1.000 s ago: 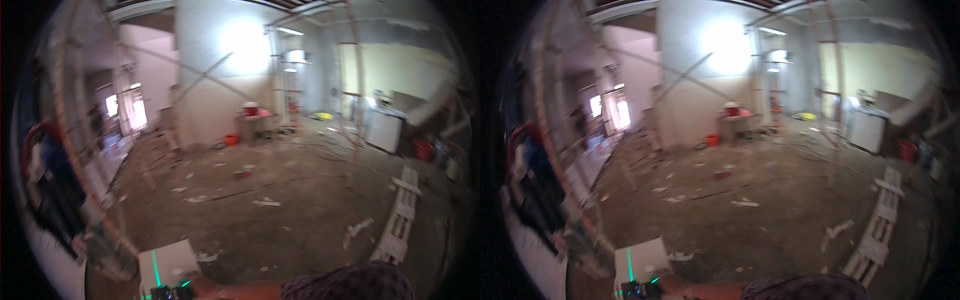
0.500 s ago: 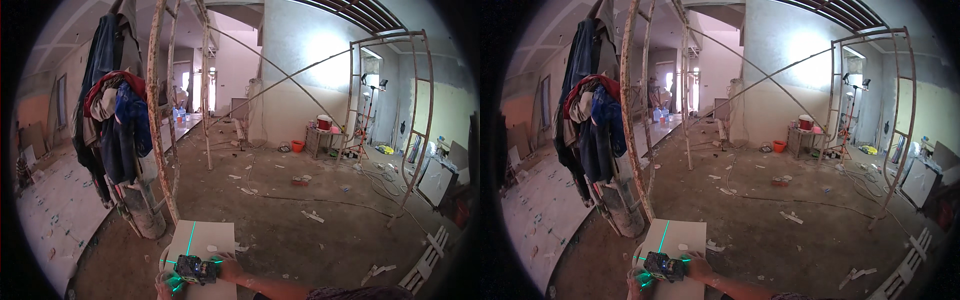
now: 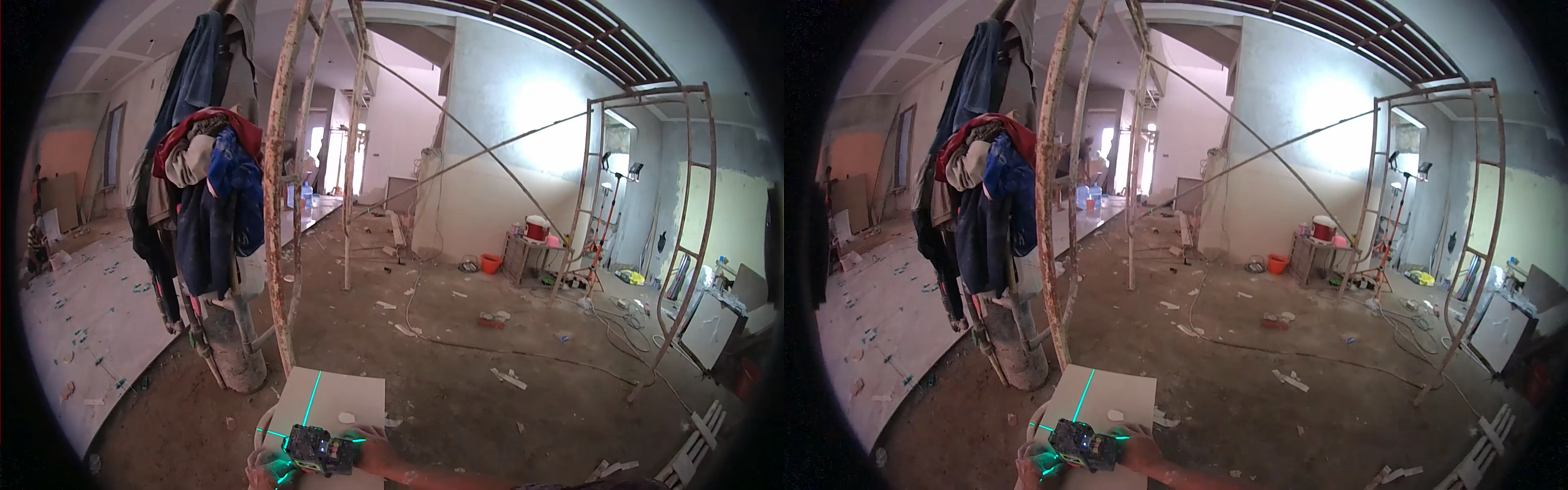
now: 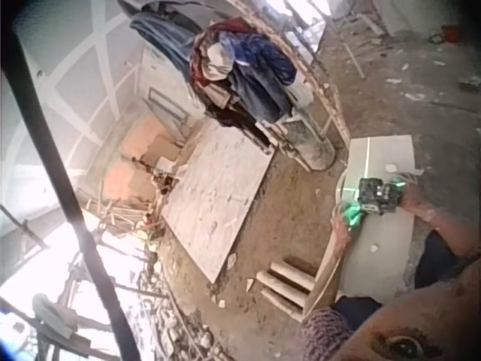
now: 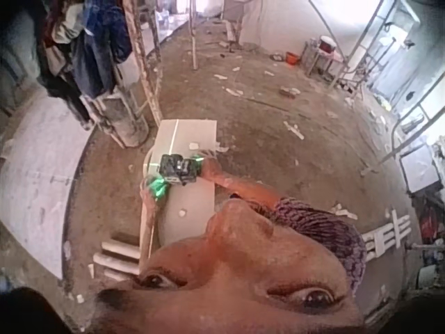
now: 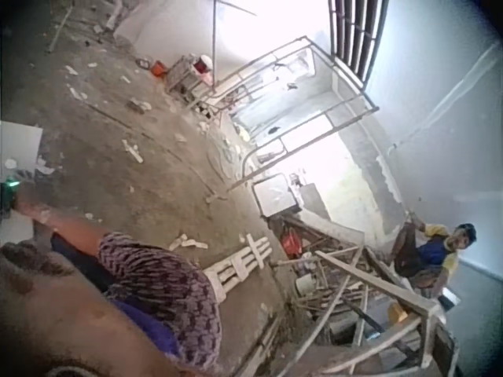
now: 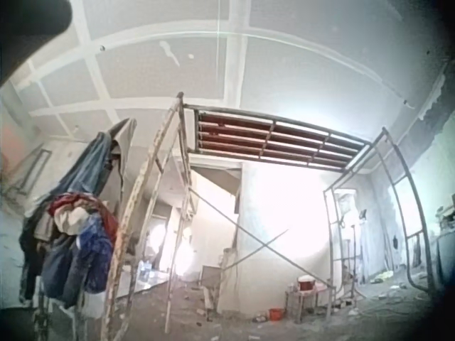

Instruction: The person positions a laser level on a tile and moves it across the surface by hand before lifting the tile. They then set the tile back down and reposition the laser level on it to continue the task.

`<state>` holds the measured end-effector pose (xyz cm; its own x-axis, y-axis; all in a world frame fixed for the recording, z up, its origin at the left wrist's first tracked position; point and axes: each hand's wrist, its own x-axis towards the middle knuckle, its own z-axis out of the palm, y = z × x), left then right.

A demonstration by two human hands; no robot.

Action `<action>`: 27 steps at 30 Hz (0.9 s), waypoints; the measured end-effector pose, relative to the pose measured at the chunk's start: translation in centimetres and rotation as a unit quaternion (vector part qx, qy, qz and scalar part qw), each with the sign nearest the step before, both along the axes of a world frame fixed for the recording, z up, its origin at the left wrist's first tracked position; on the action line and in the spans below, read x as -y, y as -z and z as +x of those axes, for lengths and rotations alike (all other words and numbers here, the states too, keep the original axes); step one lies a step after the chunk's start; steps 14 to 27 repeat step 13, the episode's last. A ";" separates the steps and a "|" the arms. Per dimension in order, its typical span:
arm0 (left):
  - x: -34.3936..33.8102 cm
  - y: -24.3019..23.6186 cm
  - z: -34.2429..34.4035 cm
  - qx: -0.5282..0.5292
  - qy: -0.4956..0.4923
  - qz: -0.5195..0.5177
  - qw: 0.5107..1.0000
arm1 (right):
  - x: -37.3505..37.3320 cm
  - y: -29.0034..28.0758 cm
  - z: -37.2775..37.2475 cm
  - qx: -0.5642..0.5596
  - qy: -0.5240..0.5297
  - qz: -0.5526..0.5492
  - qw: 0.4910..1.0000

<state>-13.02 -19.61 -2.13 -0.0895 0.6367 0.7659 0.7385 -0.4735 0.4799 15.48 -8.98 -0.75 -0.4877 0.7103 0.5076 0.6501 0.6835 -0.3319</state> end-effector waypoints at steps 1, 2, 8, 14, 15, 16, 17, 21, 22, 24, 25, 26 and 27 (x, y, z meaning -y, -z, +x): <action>0.0 0.7 -0.3 0.003 -0.005 0.006 1.000 | -0.1 0.5 -0.1 0.003 -0.005 0.006 1.000; -0.1 2.0 -0.6 0.004 -0.028 -0.003 1.000 | -0.4 0.9 -0.2 -0.004 -0.001 0.004 1.000; 0.4 0.7 0.3 -0.002 -0.069 -0.055 0.996 | -0.8 1.3 0.2 0.016 0.000 0.012 1.000; -3.2 4.9 -3.5 -0.019 -0.088 -0.061 0.994 | -1.5 2.3 -0.2 -0.020 0.025 -0.030 0.999; -3.2 4.9 -3.5 -0.019 -0.088 -0.061 0.994 | -1.5 2.3 -0.2 -0.020 0.025 -0.030 0.999; -3.2 4.9 -3.5 -0.019 -0.088 -0.061 0.994 | -1.5 2.3 -0.2 -0.020 0.025 -0.030 0.999; -3.2 4.9 -3.5 -0.019 -0.088 -0.061 0.994 | -1.5 2.3 -0.2 -0.020 0.025 -0.030 0.999; -3.2 4.9 -3.5 -0.019 -0.088 -0.061 0.994 | -1.5 2.3 -0.2 -0.020 0.025 -0.030 0.999; -3.2 4.9 -3.5 -0.019 -0.088 -0.061 0.994 | -1.5 2.3 -0.2 -0.020 0.025 -0.030 0.999; -3.2 4.9 -3.5 -0.019 -0.088 -0.061 0.994 | -1.5 2.3 -0.2 -0.020 0.025 -0.030 0.999; -3.2 4.9 -3.5 -0.019 -0.088 -0.061 0.994 | -1.5 2.3 -0.2 -0.020 0.025 -0.030 0.999; -3.2 4.9 -3.5 -0.019 -0.088 -0.061 0.994 | -1.5 2.3 -0.2 -0.020 0.025 -0.030 0.999; -3.2 4.9 -3.5 -0.019 -0.088 -0.061 0.994 | -1.5 2.3 -0.2 -0.020 0.025 -0.030 0.999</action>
